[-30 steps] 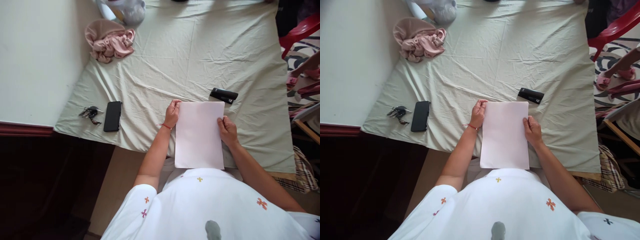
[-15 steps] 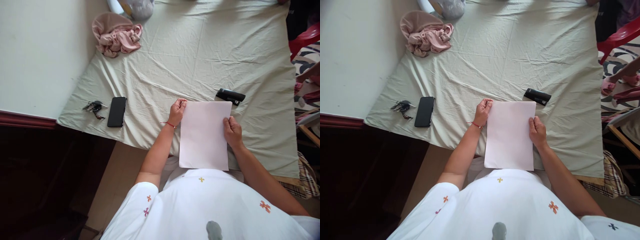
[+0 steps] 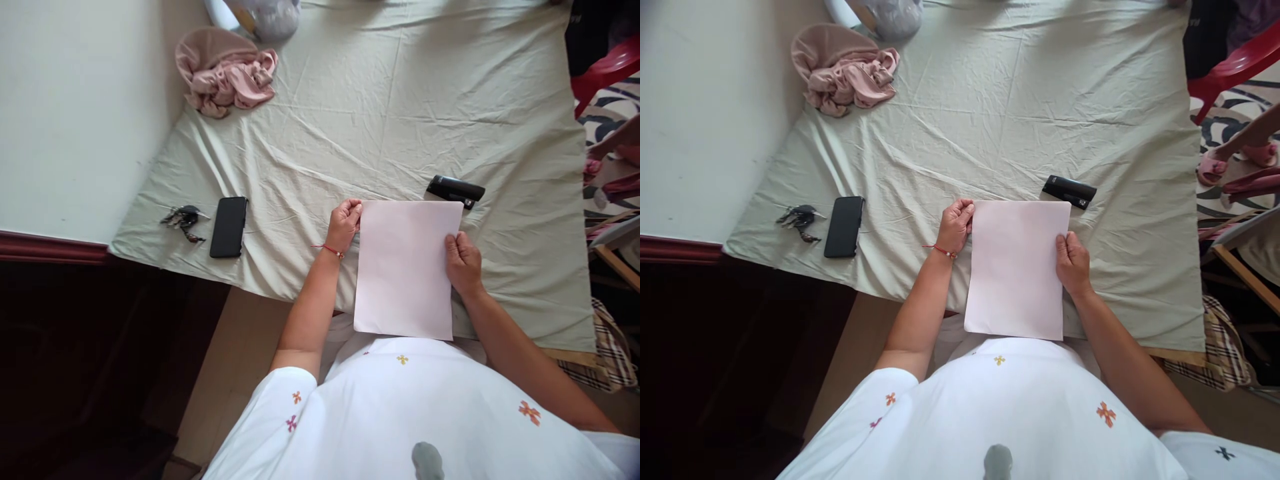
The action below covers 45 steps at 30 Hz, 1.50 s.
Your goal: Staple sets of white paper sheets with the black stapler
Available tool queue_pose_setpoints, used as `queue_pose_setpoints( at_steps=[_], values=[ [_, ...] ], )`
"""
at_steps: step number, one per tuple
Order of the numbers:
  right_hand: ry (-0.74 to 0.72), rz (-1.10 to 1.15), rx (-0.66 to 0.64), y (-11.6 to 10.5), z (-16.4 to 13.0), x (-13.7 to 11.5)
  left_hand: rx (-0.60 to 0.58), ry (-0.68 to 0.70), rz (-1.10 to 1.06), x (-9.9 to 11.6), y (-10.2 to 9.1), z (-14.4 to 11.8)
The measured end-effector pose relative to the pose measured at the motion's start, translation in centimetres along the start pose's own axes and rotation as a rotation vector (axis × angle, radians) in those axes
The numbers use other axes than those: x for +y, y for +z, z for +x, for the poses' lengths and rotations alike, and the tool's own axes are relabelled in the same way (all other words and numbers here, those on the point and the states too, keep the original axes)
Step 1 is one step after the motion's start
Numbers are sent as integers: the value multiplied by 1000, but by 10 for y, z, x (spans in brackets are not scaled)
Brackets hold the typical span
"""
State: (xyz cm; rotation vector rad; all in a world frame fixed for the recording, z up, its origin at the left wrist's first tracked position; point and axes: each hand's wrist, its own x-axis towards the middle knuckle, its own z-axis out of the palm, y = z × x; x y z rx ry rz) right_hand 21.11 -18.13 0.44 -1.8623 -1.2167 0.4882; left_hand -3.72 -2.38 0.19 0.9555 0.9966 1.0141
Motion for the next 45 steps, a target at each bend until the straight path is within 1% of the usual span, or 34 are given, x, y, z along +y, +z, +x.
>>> queue_pose_setpoints(
  at_steps=[5,9,17,21,25,27,30,32,33,34,35,36,38,40,42,43,45],
  values=[
    [-6,-8,0,0,0,-2,16,-48,17,5,2,-2],
    [-7,-14,-1,0,0,-2,21,-52,24,6,2,-3],
    [-4,-16,4,-1,0,-3,81,35,96,-3,3,2],
    [3,-25,3,-2,0,-5,124,72,105,-3,1,0],
    [11,-42,-17,-2,0,-5,80,45,176,0,-2,-4],
    [13,-52,-48,-3,0,-5,60,28,226,1,-3,-5],
    [21,-64,-105,-10,8,-7,54,49,289,1,-3,-5],
    [14,-98,-84,-20,21,-10,36,80,331,0,-1,-5],
    [-20,-161,-27,-26,31,-12,23,98,353,0,-1,-5],
    [-69,-248,50,-32,43,-14,11,117,374,0,0,-6],
    [-92,-291,91,-39,57,-17,1,137,393,0,1,-6],
    [-103,-323,119,-46,72,-19,-6,156,411,0,2,-7],
    [-117,-389,122,-57,104,-21,-13,181,433,1,3,-8],
    [-105,-441,41,-63,133,-22,-14,185,437,2,4,-9],
    [-70,-511,-145,-63,155,-20,-11,184,439,3,5,-9],
    [-55,-527,-201,-61,164,-19,-10,184,443,4,5,-9],
    [-38,-556,-254,-52,175,-18,-11,184,453,4,6,-9]
  ],
)
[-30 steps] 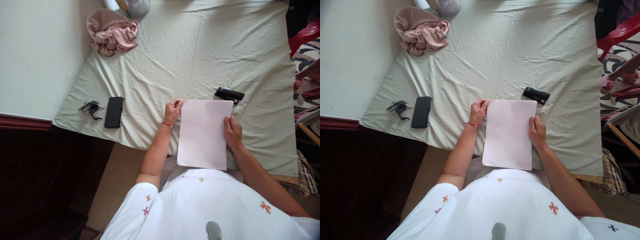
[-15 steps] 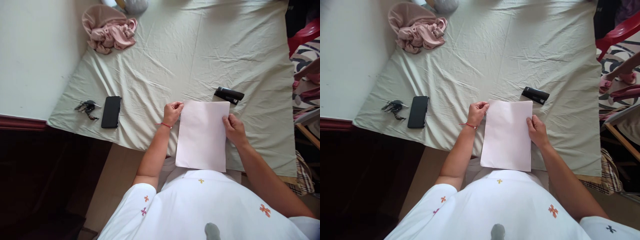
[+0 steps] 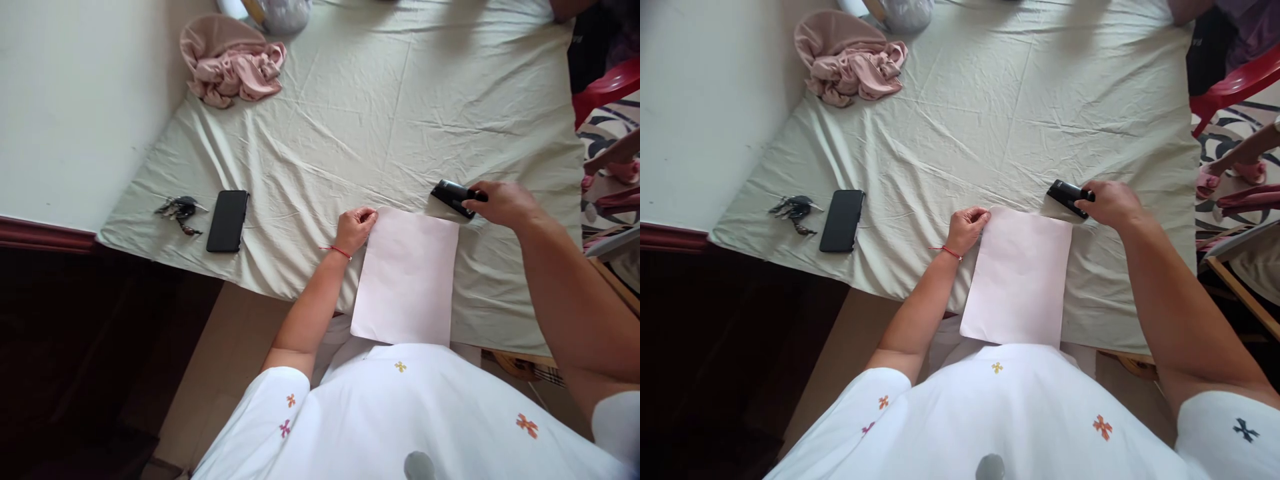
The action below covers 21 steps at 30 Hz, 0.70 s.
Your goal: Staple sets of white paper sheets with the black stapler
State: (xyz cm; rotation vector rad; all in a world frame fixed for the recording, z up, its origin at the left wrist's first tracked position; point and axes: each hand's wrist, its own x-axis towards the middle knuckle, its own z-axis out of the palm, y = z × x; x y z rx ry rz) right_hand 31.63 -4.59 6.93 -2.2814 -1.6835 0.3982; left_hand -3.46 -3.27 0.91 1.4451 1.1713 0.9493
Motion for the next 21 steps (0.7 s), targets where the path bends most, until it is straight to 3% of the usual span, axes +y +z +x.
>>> queue_pose_setpoints(
  at_steps=[4,6,14,17,21],
  values=[
    [-48,34,-59,21,18,-26,-20,2,26,0,0,1],
    [-67,89,-117,32,25,-50,-21,7,52,1,-1,0],
    [79,90,-263,53,31,-151,-13,-29,194,6,-1,0],
    [74,47,-247,52,28,-168,-15,-50,280,8,1,2],
    [57,-85,-176,44,28,-171,-13,-77,379,10,5,5]
  ],
)
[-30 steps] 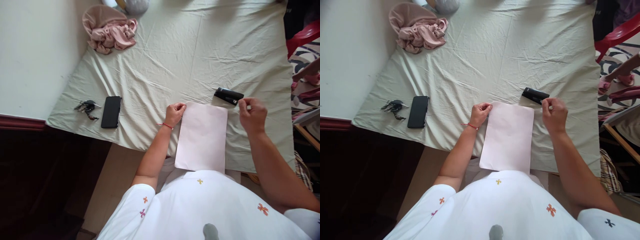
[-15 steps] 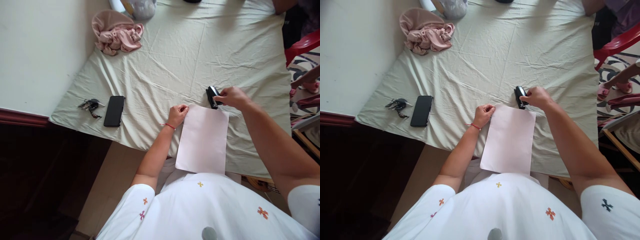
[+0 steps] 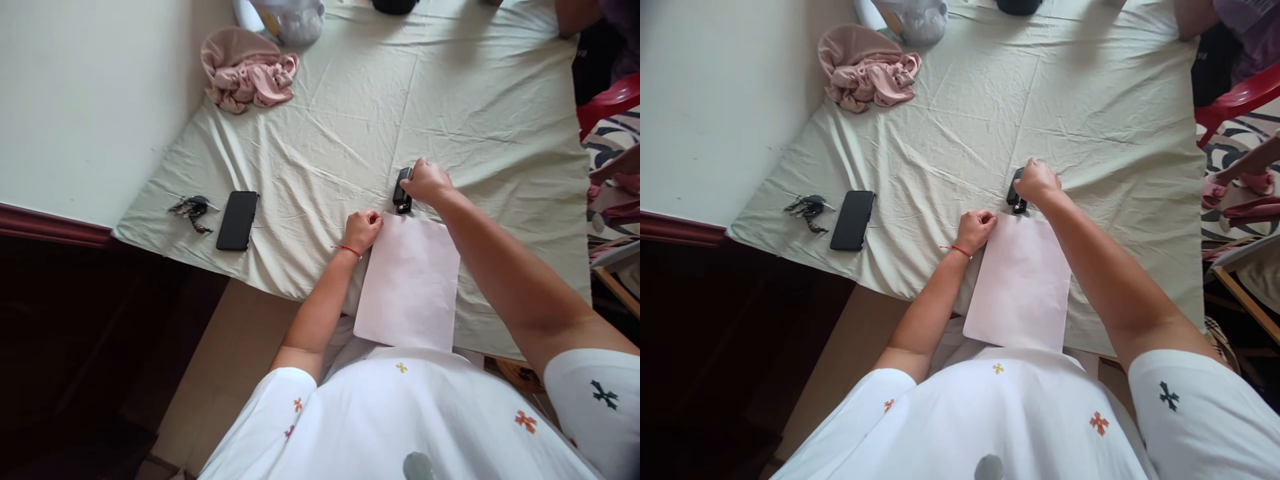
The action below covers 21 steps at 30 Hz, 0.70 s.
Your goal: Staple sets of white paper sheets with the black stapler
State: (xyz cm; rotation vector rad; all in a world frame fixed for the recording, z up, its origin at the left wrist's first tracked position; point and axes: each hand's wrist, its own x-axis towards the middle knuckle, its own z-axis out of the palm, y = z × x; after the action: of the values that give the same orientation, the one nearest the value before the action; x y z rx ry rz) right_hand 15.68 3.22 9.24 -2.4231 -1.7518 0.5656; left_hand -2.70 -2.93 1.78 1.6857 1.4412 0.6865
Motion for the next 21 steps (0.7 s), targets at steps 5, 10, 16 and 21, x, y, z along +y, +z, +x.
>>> queue_pose_setpoints(
  at_steps=[5,10,16,21],
  values=[
    [16,-59,-50,-6,-2,11,-18,1,36,1,0,1],
    [17,-43,-56,2,-2,10,-27,1,20,0,-1,1],
    [0,-8,-57,16,3,-7,-37,-13,10,2,-4,3],
    [-35,12,-40,21,-1,-13,-53,-43,-7,1,-5,6]
  ],
)
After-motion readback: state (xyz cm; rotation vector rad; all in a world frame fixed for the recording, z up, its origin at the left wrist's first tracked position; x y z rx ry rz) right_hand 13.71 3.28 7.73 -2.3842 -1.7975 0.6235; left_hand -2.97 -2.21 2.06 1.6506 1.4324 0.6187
